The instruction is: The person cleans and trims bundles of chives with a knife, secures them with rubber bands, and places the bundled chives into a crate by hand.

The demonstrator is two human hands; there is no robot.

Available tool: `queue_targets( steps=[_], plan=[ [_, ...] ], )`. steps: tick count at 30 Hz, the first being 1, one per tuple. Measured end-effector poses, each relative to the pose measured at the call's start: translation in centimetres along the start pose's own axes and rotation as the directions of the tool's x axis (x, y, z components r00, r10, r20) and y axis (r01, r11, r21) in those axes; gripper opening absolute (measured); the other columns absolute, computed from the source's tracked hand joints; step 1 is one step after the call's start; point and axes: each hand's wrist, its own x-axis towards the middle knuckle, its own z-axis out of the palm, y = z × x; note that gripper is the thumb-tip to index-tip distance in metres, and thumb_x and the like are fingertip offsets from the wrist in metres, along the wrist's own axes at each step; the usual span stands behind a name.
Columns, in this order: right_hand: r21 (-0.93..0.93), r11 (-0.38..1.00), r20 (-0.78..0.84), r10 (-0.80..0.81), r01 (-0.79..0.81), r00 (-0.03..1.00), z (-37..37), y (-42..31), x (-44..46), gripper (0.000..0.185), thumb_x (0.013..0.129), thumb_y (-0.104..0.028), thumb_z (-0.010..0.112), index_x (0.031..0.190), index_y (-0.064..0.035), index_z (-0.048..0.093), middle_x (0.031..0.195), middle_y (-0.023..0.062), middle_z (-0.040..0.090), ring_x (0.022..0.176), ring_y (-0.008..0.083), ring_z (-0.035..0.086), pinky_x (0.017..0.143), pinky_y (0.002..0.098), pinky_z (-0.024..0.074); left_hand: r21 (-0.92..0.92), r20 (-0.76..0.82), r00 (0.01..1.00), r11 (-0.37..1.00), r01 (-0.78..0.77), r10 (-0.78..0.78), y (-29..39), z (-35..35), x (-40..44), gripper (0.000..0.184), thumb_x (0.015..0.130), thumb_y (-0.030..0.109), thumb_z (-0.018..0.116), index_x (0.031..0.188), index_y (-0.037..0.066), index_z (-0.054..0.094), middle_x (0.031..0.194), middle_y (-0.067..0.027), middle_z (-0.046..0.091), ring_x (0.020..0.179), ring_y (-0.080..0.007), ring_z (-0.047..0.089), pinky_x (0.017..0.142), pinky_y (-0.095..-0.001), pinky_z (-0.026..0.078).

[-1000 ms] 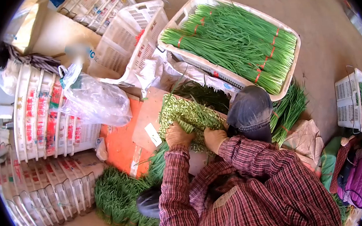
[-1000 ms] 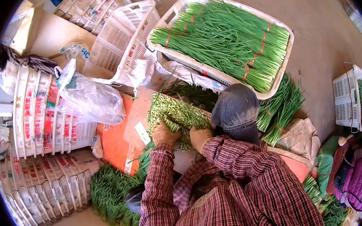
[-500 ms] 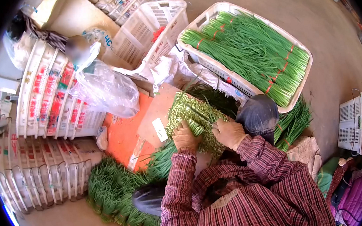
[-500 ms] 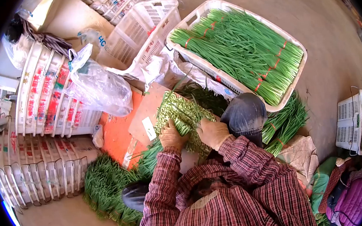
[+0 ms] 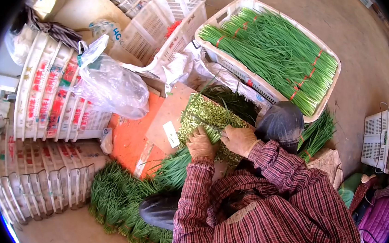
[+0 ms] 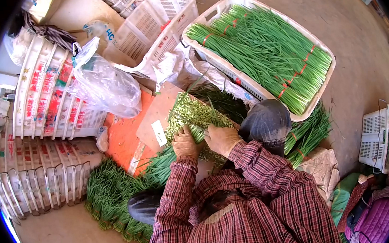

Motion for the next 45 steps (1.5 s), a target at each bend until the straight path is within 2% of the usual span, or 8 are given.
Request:
queue_targets(
  steps=[18, 26, 32, 34, 35, 39, 42, 45],
  plan=[
    [-0.045, 0.998, -0.073, 0.048, -0.051, 0.996, 0.7, 2.0, -6.4, 0.033, 0.097, -0.035, 0.062, 0.107, -0.0040, 0.057, 0.074, 0.0178, 0.070, 0.069, 0.0411, 0.071, 0.064, 0.0533, 0.0554, -0.061, 0.049, 0.998, 0.998, 0.028, -0.025, 0.1, -1.3, -0.1, 0.089, 0.070, 0.051, 0.090, 0.132, 0.008, 0.043, 0.137, -0.0125, 0.055, 0.128, -0.0319, 0.053, 0.103, -0.0505, 0.048],
    [-0.032, 0.999, -0.286, 0.019, -0.030, 0.958, 3.3, 3.4, -3.1, 0.031, 0.097, -0.034, 0.062, 0.106, -0.0051, 0.056, 0.083, 0.0199, 0.068, 0.071, 0.0400, 0.069, 0.062, 0.0529, 0.0543, -0.154, -0.082, 0.993, 0.983, -0.095, 0.083, -4.7, -1.0, -2.9, 0.126, 0.061, 0.052, 0.094, 0.158, 0.008, 0.026, 0.157, -0.0197, 0.042, 0.144, -0.0363, 0.042, 0.112, -0.0533, 0.041],
    [-0.088, 0.996, -0.191, -0.021, 0.004, 0.981, 5.7, 2.1, -0.9, 0.027, 0.096, -0.030, 0.062, 0.110, -0.0073, 0.057, 0.093, 0.0177, 0.068, 0.083, 0.0392, 0.070, 0.069, 0.0534, 0.0556, -0.118, -0.009, 1.000, 0.993, 0.010, -0.011, -7.4, -1.1, -2.0, 0.115, 0.065, 0.041, 0.092, 0.156, 0.006, 0.031, 0.136, -0.0176, 0.062, 0.122, -0.0341, 0.063, 0.103, -0.0491, 0.050],
    [-0.085, 0.996, -0.087, 0.026, -0.034, 0.996, 4.9, 1.5, -1.5, 0.036, 0.092, -0.036, 0.066, 0.110, -0.0066, 0.058, 0.101, 0.0190, 0.068, 0.092, 0.0401, 0.070, 0.076, 0.0538, 0.0556, -0.888, -0.162, 0.982, 0.420, -0.186, 0.092, -10.5, -0.8, -1.3, 0.101, 0.074, 0.044, 0.085, 0.153, 0.005, 0.035, 0.137, -0.0141, 0.061, 0.120, -0.0287, 0.064, 0.099, -0.0411, 0.052],
    [-0.052, 0.998, -0.038, 0.015, -0.017, 0.999, 4.5, 1.2, -1.7, 0.039, 0.091, -0.038, 0.067, 0.112, -0.0059, 0.058, 0.104, 0.0197, 0.068, 0.096, 0.0406, 0.069, 0.079, 0.0532, 0.0550, -0.934, -0.226, 0.971, 0.264, -0.240, 0.084, -12.0, -0.2, -0.9, 0.092, 0.079, 0.037, 0.083, 0.151, 0.003, 0.039, 0.135, -0.0112, 0.063, 0.123, -0.0226, 0.062, 0.096, -0.0353, 0.054],
    [0.014, 0.997, 0.044, -0.077, 0.076, 0.996, 1.5, -0.6, -2.0, 0.053, 0.094, -0.043, 0.067, 0.127, -0.0019, 0.059, 0.118, 0.0231, 0.067, 0.109, 0.0395, 0.067, 0.091, 0.0473, 0.0537, -0.967, -0.081, 0.955, -0.254, -0.006, 0.286, -16.1, -7.5, -2.7, 0.087, 0.076, 0.031, 0.085, 0.149, 0.002, 0.047, 0.134, -0.0135, 0.065, 0.124, -0.0257, 0.062, 0.104, -0.0395, 0.052],
    [0.326, 0.903, -0.059, -0.277, 0.281, 0.959, -1.7, -1.6, -1.9, 0.063, 0.099, -0.047, 0.063, 0.139, 0.0002, 0.054, 0.129, 0.0248, 0.065, 0.115, 0.0344, 0.067, 0.097, 0.0405, 0.0523, -0.651, -0.280, 0.899, -0.755, 0.080, 0.337, -13.6, -7.5, -3.4, 0.094, 0.077, 0.036, 0.083, 0.153, 0.001, 0.042, 0.144, -0.0204, 0.059, 0.126, -0.0339, 0.061, 0.108, -0.0545, 0.049],
    [0.563, 0.758, -0.083, -0.345, 0.329, 0.935, -8.2, -6.1, -4.5, 0.074, 0.100, -0.049, 0.065, 0.149, 0.0019, 0.044, 0.138, 0.0243, 0.060, 0.122, 0.0325, 0.063, 0.104, 0.0411, 0.0492, -0.483, -0.565, 0.704, -0.864, 0.142, 0.431, -8.2, -11.4, -4.6, 0.100, 0.082, 0.055, 0.078, 0.158, 0.007, 0.035, 0.148, -0.0261, 0.051, 0.123, -0.0433, 0.060, 0.098, -0.0577, 0.056]
  ],
)
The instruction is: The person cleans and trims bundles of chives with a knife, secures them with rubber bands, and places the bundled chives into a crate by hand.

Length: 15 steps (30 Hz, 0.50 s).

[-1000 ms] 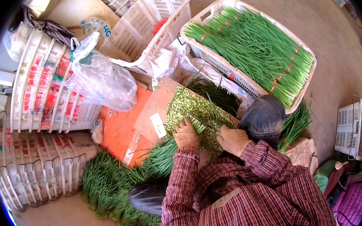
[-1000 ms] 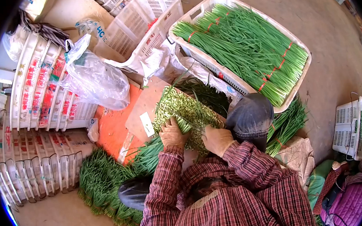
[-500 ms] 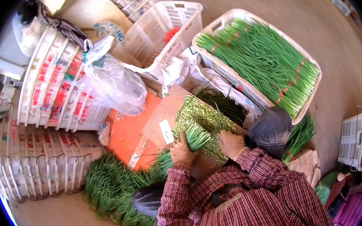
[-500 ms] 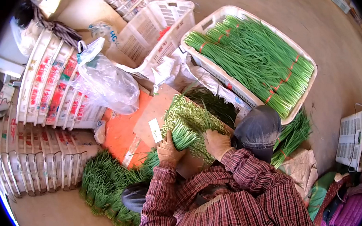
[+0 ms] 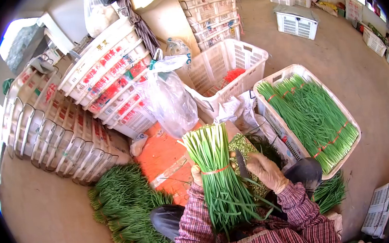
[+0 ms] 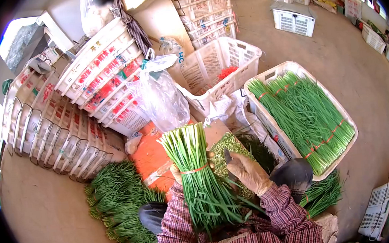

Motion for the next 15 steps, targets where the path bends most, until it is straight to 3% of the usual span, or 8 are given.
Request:
queue_targets(
  steps=[1, 3, 4, 7, 9, 11, 13, 15],
  plan=[
    [0.187, 0.980, -0.011, -0.060, 0.061, 0.998, -0.4, -1.5, -0.1, 0.080, 0.098, -0.049, 0.068, 0.153, 0.0021, 0.040, 0.142, 0.0245, 0.056, 0.126, 0.0335, 0.061, 0.107, 0.0427, 0.0480, 0.001, -0.025, 0.998, 0.998, -0.059, 0.059, -1.1, 0.3, 0.0, 0.102, 0.081, 0.059, 0.078, 0.158, 0.007, 0.035, 0.148, -0.0273, 0.051, 0.122, -0.0439, 0.061, 0.095, -0.0566, 0.057],
    [0.213, 0.966, -0.029, -0.143, 0.146, 0.989, -0.7, -4.2, -0.2, 0.092, 0.094, -0.051, 0.072, 0.156, 0.0030, 0.031, 0.149, 0.0257, 0.048, 0.131, 0.0354, 0.055, 0.111, 0.0441, 0.0449, 0.036, -0.082, 0.982, 0.985, -0.166, 0.169, -2.9, 0.9, 0.1, 0.104, 0.082, 0.064, 0.076, 0.159, 0.007, 0.034, 0.148, -0.0284, 0.050, 0.121, -0.0445, 0.060, 0.091, -0.0557, 0.059],
    [0.246, 0.942, -0.044, -0.226, 0.230, 0.973, -0.7, -5.2, 0.0, 0.105, 0.090, -0.053, 0.077, 0.160, 0.0039, 0.022, 0.155, 0.0269, 0.040, 0.137, 0.0373, 0.049, 0.115, 0.0456, 0.0417, -0.003, 0.034, 0.986, 0.986, -0.166, 0.166, -3.3, 1.0, 0.3, 0.097, 0.088, 0.061, 0.071, 0.159, 0.006, 0.033, 0.148, -0.0270, 0.051, 0.127, -0.0445, 0.058, 0.093, -0.0567, 0.058],
    [0.298, 0.910, -0.023, -0.295, 0.288, 0.955, -0.3, -7.0, 1.4, 0.124, 0.083, -0.056, 0.082, 0.162, 0.0053, 0.009, 0.162, 0.0269, 0.026, 0.146, 0.0374, 0.037, 0.119, 0.0450, 0.0365, -0.019, 0.000, 0.989, 0.989, -0.147, 0.147, -4.3, 0.2, -0.1, 0.095, 0.084, 0.057, 0.076, 0.155, 0.005, 0.039, 0.144, -0.0238, 0.056, 0.123, -0.0412, 0.062, 0.097, -0.0547, 0.057],
    [0.397, 0.868, -0.018, -0.317, 0.298, 0.948, 0.7, -7.5, 2.4, 0.123, 0.082, -0.043, 0.087, 0.162, 0.0057, 0.008, 0.160, 0.0249, 0.030, 0.146, 0.0341, 0.037, 0.120, 0.0443, 0.0340, 0.072, -0.108, 0.980, 0.985, -0.158, 0.166, -4.8, -0.2, -0.6, 0.097, 0.081, 0.054, 0.081, 0.154, 0.005, 0.040, 0.145, -0.0206, 0.056, 0.125, -0.0360, 0.062, 0.104, -0.0512, 0.054],
    [0.505, 0.802, -0.081, -0.324, 0.319, 0.943, 1.2, -8.3, 2.3, 0.110, 0.084, -0.034, 0.087, 0.161, 0.0016, 0.018, 0.154, 0.0198, 0.039, 0.140, 0.0292, 0.043, 0.118, 0.0431, 0.0361, 0.232, -0.264, 0.951, 0.967, -0.102, 0.163, -4.9, 0.7, -1.2, 0.101, 0.077, 0.052, 0.085, 0.155, 0.007, 0.040, 0.147, -0.0152, 0.055, 0.130, -0.0302, 0.059, 0.112, -0.0468, 0.049],
    [0.406, 0.831, -0.133, -0.359, 0.381, 0.924, 1.4, -6.8, 2.9, 0.102, 0.085, -0.031, 0.086, 0.160, -0.0009, 0.024, 0.149, 0.0178, 0.043, 0.137, 0.0274, 0.046, 0.116, 0.0424, 0.0380, 0.279, -0.228, 0.973, 0.960, 0.032, 0.034, -3.4, 2.8, -0.7, 0.104, 0.077, 0.054, 0.085, 0.156, 0.006, 0.037, 0.149, -0.0133, 0.053, 0.134, -0.0285, 0.055, 0.113, -0.0448, 0.047],
    [0.306, 0.843, -0.182, -0.404, 0.442, 0.896, 1.4, -6.5, 3.1, 0.094, 0.086, -0.029, 0.085, 0.158, -0.0033, 0.031, 0.144, 0.0157, 0.048, 0.133, 0.0256, 0.049, 0.114, 0.0417, 0.0399, 0.377, -0.211, 0.977, 0.925, 0.053, 0.030, -2.8, 2.3, -1.0, 0.104, 0.077, 0.053, 0.086, 0.156, 0.006, 0.037, 0.149, -0.0124, 0.052, 0.134, -0.0281, 0.055, 0.113, -0.0434, 0.047]
  ],
)
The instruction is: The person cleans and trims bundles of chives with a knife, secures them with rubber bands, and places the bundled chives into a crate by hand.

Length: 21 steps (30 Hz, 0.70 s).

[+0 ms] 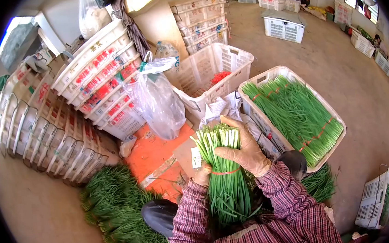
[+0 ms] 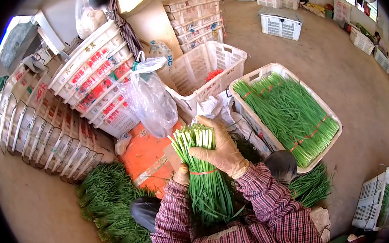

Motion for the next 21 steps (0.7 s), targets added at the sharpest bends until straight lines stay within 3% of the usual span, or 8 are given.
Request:
queue_targets(
  steps=[4, 6, 8, 10, 12, 15, 19, 21],
  plan=[
    [-0.279, 0.955, 0.001, -0.108, 0.104, 0.994, -0.2, -0.8, 0.5, 0.079, 0.090, -0.033, 0.081, 0.152, -0.0041, 0.043, 0.138, 0.0162, 0.054, 0.130, 0.0280, 0.052, 0.111, 0.0399, 0.0419, 0.264, -0.086, 0.996, 0.964, 0.025, -0.002, 1.4, 2.5, 0.0, 0.103, 0.078, 0.047, 0.086, 0.157, 0.006, 0.035, 0.150, -0.0102, 0.050, 0.135, -0.0263, 0.053, 0.113, -0.0399, 0.045],
    [-0.394, 0.910, 0.000, -0.137, 0.126, 0.991, -0.2, -1.6, 1.4, 0.076, 0.092, -0.036, 0.079, 0.151, -0.0034, 0.045, 0.138, 0.0168, 0.055, 0.130, 0.0289, 0.052, 0.111, 0.0396, 0.0414, 0.227, -0.130, 0.991, 0.974, 0.000, 0.031, 0.9, 2.4, 0.1, 0.096, 0.079, 0.040, 0.085, 0.155, 0.005, 0.037, 0.145, -0.0108, 0.055, 0.130, -0.0269, 0.057, 0.110, -0.0413, 0.048],
    [-0.315, 0.946, 0.025, -0.073, 0.077, 0.997, -0.2, -2.4, 1.8, 0.076, 0.096, -0.045, 0.071, 0.152, -0.0021, 0.044, 0.143, 0.0202, 0.052, 0.131, 0.0303, 0.052, 0.112, 0.0397, 0.0408, -0.041, -0.159, 0.987, 0.999, 0.029, -0.035, 0.2, 1.3, 0.0, 0.091, 0.079, 0.032, 0.083, 0.153, 0.005, 0.040, 0.141, -0.0126, 0.059, 0.125, -0.0285, 0.062, 0.108, -0.0433, 0.051],
    [0.027, 0.994, 0.013, 0.107, -0.107, 0.994, -0.4, -4.7, 1.9, 0.107, 0.092, -0.064, 0.067, 0.162, 0.0021, 0.020, 0.156, 0.0302, 0.036, 0.142, 0.0367, 0.043, 0.117, 0.0436, 0.0380, -0.136, -0.121, 0.991, 0.989, -0.065, 0.048, 0.1, 0.0, 0.3, 0.084, 0.078, 0.031, 0.081, 0.150, 0.003, 0.046, 0.137, -0.0158, 0.063, 0.122, -0.0311, 0.065, 0.107, -0.0466, 0.052],
    [-0.025, 0.990, 0.070, 0.140, -0.139, 0.988, -1.3, -4.7, 1.0, 0.122, 0.086, -0.070, 0.070, 0.163, 0.0025, 0.008, 0.162, 0.0321, 0.025, 0.148, 0.0401, 0.036, 0.120, 0.0460, 0.0344, -0.150, -0.122, 0.983, 0.977, -0.155, 0.137, 1.5, 1.8, 0.8, 0.090, 0.079, 0.047, 0.078, 0.149, 0.000, 0.047, 0.140, -0.0222, 0.061, 0.120, -0.0391, 0.065, 0.108, -0.0528, 0.051],
    [-0.148, 0.971, 0.193, 0.213, -0.186, 0.958, -1.8, -1.1, -2.3, 0.132, 0.080, -0.072, 0.075, 0.163, 0.0016, 0.003, 0.164, 0.0306, 0.020, 0.150, 0.0421, 0.031, 0.122, 0.0479, 0.0326, -0.155, -0.054, 0.972, 0.959, -0.235, 0.229, 2.8, 1.7, 1.8, 0.095, 0.079, 0.056, 0.076, 0.151, 0.001, 0.045, 0.141, -0.0222, 0.060, 0.126, -0.0370, 0.061, 0.108, -0.0530, 0.051],
    [-0.047, 0.975, 0.247, 0.220, -0.215, 0.944, 0.9, -2.5, -4.2, 0.112, 0.084, -0.053, 0.081, 0.162, -0.0022, 0.019, 0.156, 0.0235, 0.040, 0.141, 0.0345, 0.045, 0.117, 0.0447, 0.0388, -0.107, -0.117, 0.962, 0.960, -0.260, 0.247, 1.9, 0.6, 2.8, 0.103, 0.080, 0.068, 0.073, 0.154, 0.004, 0.042, 0.146, -0.0199, 0.056, 0.132, -0.0343, 0.056, 0.113, -0.0489, 0.047],
    [-0.258, 0.934, 0.111, 0.283, -0.247, 0.953, 0.8, -3.7, -4.2, 0.088, 0.086, -0.039, 0.081, 0.155, -0.0038, 0.038, 0.138, 0.0172, 0.059, 0.125, 0.0290, 0.059, 0.108, 0.0403, 0.0460, -0.056, -0.181, 0.959, 0.971, -0.231, 0.217, 2.3, 0.7, 2.8, 0.108, 0.079, 0.072, 0.075, 0.156, 0.004, 0.038, 0.149, -0.0180, 0.053, 0.136, -0.0333, 0.054, 0.116, -0.0490, 0.044]
  ],
)
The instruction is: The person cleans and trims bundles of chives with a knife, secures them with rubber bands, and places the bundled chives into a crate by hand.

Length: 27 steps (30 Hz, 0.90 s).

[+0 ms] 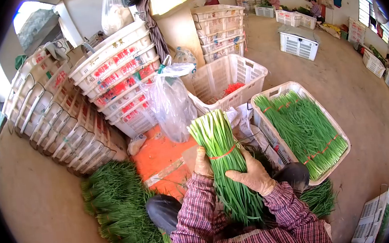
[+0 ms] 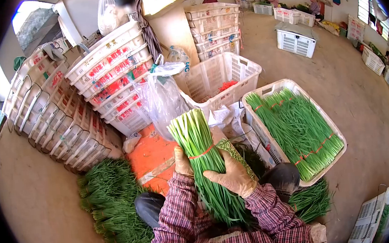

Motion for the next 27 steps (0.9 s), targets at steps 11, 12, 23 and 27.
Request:
queue_targets(
  steps=[11, 12, 23, 27],
  plan=[
    [-0.126, 0.990, 0.034, -0.060, 0.064, 0.998, -1.2, 2.3, -0.1, 0.077, 0.086, -0.040, 0.079, 0.146, -0.0030, 0.049, 0.133, 0.0179, 0.064, 0.123, 0.0312, 0.062, 0.107, 0.0388, 0.0461, 0.173, -0.105, 0.979, 0.973, -0.154, 0.174, 1.2, 4.0, -0.3, 0.066, 0.088, 0.027, 0.082, 0.143, 0.005, 0.053, 0.129, -0.0070, 0.067, 0.111, -0.0215, 0.067, 0.096, -0.0386, 0.057],
    [-0.125, 0.991, 0.031, -0.051, 0.055, 0.998, -1.3, 2.3, -0.1, 0.077, 0.086, -0.040, 0.079, 0.146, -0.0030, 0.049, 0.133, 0.0179, 0.064, 0.123, 0.0312, 0.062, 0.107, 0.0388, 0.0461, 0.174, -0.126, 0.975, 0.972, -0.160, 0.183, 1.4, 4.5, -0.4, 0.065, 0.088, 0.026, 0.082, 0.142, 0.005, 0.053, 0.128, -0.0074, 0.067, 0.110, -0.0219, 0.068, 0.095, -0.0387, 0.057],
    [0.015, 1.000, -0.092, 0.001, 0.000, 0.996, -4.4, 3.0, -1.1, 0.072, 0.103, -0.048, 0.062, 0.153, 0.0010, 0.043, 0.150, 0.0184, 0.053, 0.137, 0.0272, 0.052, 0.114, 0.0352, 0.0411, 0.194, -0.287, 0.926, 0.961, -0.195, 0.246, 5.1, 1.8, 2.7, 0.052, 0.096, 0.031, 0.072, 0.137, 0.003, 0.058, 0.124, -0.0106, 0.070, 0.106, -0.0260, 0.071, 0.094, -0.0417, 0.060],
    [-0.005, 0.992, -0.264, -0.125, 0.128, 0.956, -5.7, 4.0, -1.3, 0.035, 0.103, -0.021, 0.067, 0.133, -0.0028, 0.065, 0.128, 0.0100, 0.070, 0.115, 0.0167, 0.065, 0.100, 0.0292, 0.0511, 0.198, -0.316, 0.887, 0.938, -0.284, 0.335, 6.5, 0.6, 3.5, 0.048, 0.096, 0.028, 0.073, 0.135, 0.004, 0.059, 0.123, -0.0097, 0.070, 0.105, -0.0262, 0.071, 0.093, -0.0424, 0.061]
  ],
)
